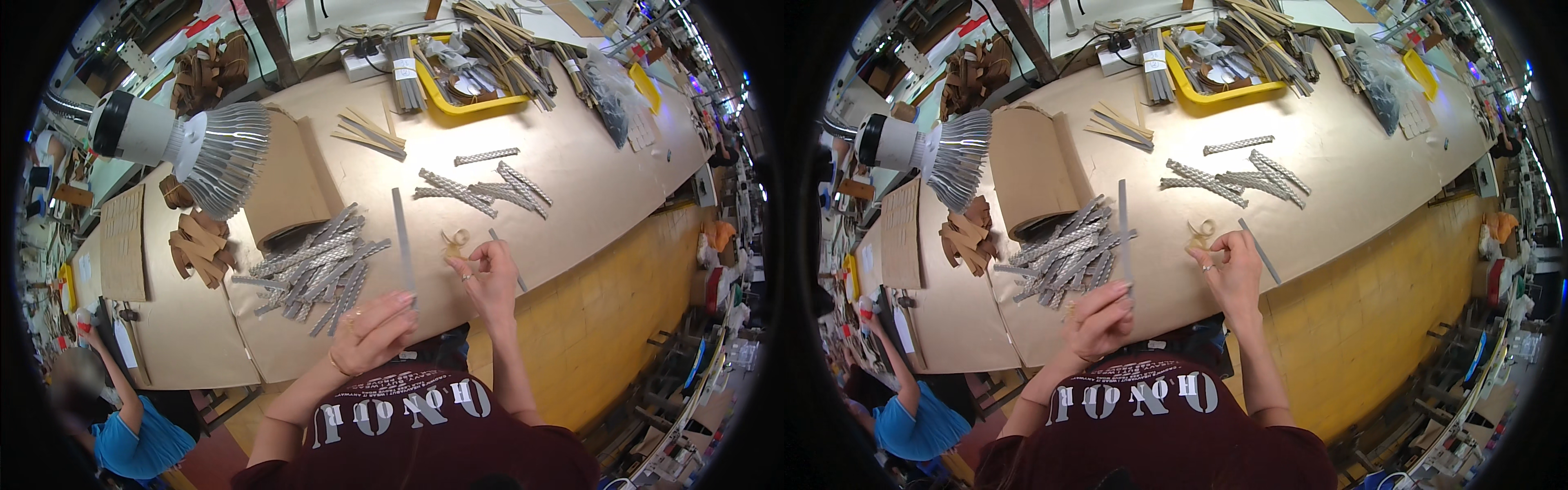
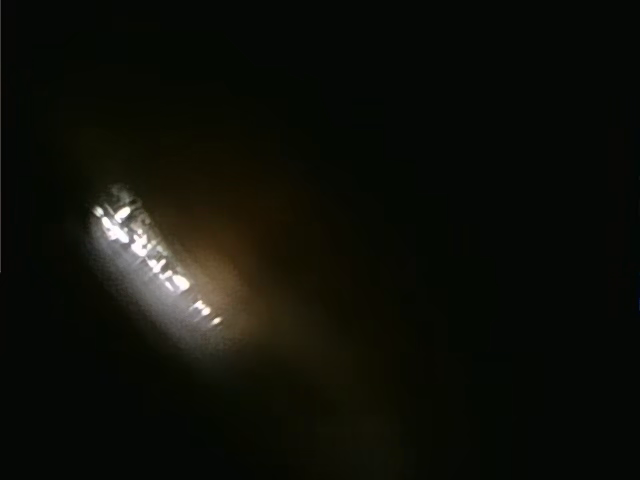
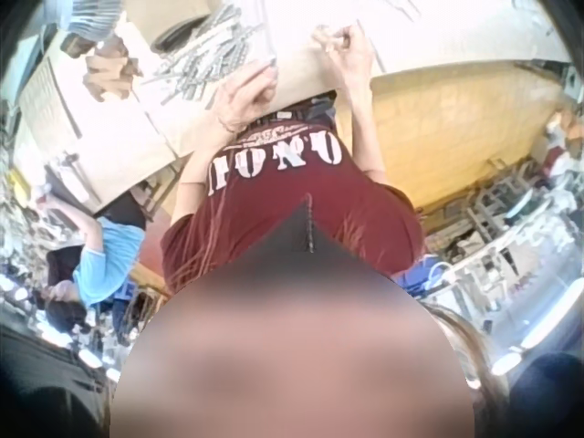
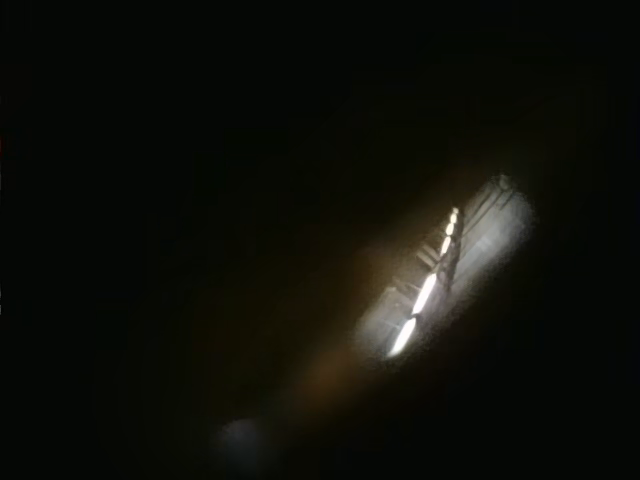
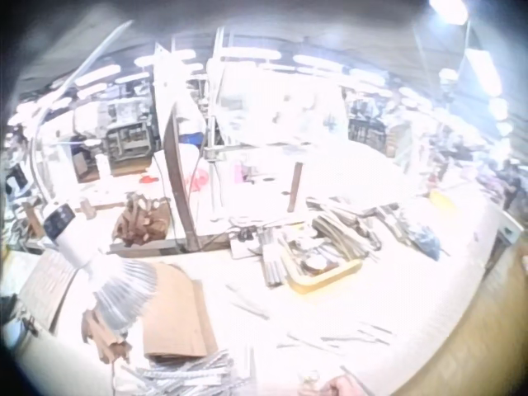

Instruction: The person repeatedly picks up short braided cords and wraps a small rubber band around each one, then places the wrapped cord on the table. The process is repeated for multiple cords in a one-at-a-time manner.

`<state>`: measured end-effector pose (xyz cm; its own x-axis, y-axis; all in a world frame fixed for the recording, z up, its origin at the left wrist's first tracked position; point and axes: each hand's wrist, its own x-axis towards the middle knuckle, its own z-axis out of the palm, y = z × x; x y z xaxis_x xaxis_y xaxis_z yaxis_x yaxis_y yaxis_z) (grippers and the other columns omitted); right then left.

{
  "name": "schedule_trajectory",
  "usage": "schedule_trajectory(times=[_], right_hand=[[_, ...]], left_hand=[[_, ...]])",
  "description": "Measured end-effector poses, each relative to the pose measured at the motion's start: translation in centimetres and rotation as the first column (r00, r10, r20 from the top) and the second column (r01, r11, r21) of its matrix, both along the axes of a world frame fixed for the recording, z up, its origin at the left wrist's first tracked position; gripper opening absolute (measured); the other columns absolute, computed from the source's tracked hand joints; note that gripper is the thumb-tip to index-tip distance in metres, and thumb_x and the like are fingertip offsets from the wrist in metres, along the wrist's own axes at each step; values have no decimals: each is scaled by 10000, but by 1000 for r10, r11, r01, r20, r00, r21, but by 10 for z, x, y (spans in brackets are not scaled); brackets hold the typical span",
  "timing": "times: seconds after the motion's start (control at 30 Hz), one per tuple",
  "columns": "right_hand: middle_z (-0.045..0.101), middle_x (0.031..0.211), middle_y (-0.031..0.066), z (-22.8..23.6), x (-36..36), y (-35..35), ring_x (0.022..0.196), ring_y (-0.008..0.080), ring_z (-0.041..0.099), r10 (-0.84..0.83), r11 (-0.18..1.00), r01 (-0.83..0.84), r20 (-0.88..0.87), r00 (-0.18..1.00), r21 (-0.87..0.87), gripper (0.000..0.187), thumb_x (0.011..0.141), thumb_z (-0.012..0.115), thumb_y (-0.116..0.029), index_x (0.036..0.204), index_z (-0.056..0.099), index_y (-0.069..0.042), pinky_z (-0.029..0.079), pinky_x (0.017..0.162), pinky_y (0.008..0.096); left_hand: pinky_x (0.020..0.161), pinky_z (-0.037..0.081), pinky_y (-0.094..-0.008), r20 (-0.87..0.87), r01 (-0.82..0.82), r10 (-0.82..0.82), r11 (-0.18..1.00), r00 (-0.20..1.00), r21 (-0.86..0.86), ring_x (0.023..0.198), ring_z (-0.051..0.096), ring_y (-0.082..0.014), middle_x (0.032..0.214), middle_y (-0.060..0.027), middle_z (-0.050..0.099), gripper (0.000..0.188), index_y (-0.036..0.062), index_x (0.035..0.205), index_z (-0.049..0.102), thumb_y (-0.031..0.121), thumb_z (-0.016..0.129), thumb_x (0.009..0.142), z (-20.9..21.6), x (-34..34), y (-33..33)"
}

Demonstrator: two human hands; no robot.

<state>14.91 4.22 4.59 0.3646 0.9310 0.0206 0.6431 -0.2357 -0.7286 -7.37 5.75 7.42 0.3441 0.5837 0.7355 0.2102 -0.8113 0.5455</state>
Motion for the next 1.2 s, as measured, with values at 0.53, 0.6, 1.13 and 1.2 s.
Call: schedule_trajectory(times=[0.53, 0.6, 1.13, 1.2], right_hand=[[658, 899, 35, 14, 24, -23, 796, 109, 589, 90, 991, 3, -692, 716, 132, 198, 902, 733, -184, 933, 655, -5, 475, 763, 255], [677, 943, 55, 18, 27, -26, 815, 113, 600, 112, 994, -83, -774, 623, 77, 249, 940, 691, -224, 1017, 667, 12, 478, 784, 259], [641, 830, 52, 8, 73, -32, 716, 155, 601, -166, 982, 79, -587, 792, -171, 328, 1021, 552, -260, 1135, 693, 13, 473, 628, 329], [640, 826, 85, 6, 79, -30, 725, 217, 621, -207, 968, 182, -138, 969, -174, 311, 1001, 576, -271, 1086, 714, -5, 480, 653, 361]], left_hand=[[864, 602, -360, -133, 284, -268, 950, 954, 131, 945, 700, -263, 1111, -151, 686, 233, -10, 1014, 704, 45, 724, 789, -32, 54, -11], [847, 605, -356, -221, 359, -319, 918, 922, 170, 924, 703, -270, 1110, -163, 685, 241, -30, 1011, 705, 63, 737, 791, -35, 65, -10], [994, 490, -435, -327, 298, -311, 950, 892, -92, 1176, 603, -325, 1354, -189, 566, 402, 30, 1230, 629, 137, 716, 852, -58, 83, -19], [1102, 390, -475, -493, 161, -184, 983, 850, -88, 1311, 508, -338, 1438, -183, 501, 468, 42, 1322, 572, 201, 682, 896, -60, 87, -5]])
